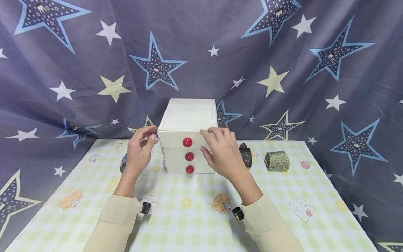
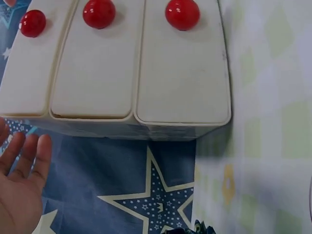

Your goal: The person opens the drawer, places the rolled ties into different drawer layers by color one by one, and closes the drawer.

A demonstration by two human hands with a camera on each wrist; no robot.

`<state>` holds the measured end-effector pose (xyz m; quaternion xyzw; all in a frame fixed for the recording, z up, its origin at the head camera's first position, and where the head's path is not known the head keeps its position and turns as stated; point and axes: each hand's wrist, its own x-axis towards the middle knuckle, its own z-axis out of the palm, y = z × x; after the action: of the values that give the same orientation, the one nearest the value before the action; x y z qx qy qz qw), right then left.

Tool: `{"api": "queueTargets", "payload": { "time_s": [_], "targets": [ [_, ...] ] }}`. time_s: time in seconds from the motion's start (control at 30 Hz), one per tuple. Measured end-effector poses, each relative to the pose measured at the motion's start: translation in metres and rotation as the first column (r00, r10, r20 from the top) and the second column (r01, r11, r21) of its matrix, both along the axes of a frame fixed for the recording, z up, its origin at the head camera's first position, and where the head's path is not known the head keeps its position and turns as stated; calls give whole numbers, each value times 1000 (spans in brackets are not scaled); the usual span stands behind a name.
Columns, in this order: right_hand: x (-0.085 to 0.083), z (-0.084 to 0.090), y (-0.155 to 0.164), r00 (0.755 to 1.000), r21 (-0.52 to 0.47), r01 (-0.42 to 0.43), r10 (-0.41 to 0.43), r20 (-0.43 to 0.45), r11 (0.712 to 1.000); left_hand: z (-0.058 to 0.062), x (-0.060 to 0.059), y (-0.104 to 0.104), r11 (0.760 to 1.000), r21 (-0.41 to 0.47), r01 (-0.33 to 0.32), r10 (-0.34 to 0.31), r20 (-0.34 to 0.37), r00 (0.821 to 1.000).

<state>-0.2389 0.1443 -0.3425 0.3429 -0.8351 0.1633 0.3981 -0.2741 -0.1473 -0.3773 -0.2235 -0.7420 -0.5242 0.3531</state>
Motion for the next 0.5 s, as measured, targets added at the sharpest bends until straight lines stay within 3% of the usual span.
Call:
{"api": "queueTargets", "payload": {
  "time_s": [0.13, 0.23, 0.5],
  "targets": [
    [0, -3, -8, 1000, 7, -20, 20, -23, 1000, 15, 13, 5, 997, 57, 49, -47, -46, 998],
    [0, -4, -14, 999, 22, -30, 30, -27, 999, 21, 16, 6, 993, 90, 72, -65, -79, 995],
    [-2, -4, -28, 998, 52, -37, 40, -46, 998, 7, -5, 2, 975, 145, 169, -150, -133, 980]
  ]
}}
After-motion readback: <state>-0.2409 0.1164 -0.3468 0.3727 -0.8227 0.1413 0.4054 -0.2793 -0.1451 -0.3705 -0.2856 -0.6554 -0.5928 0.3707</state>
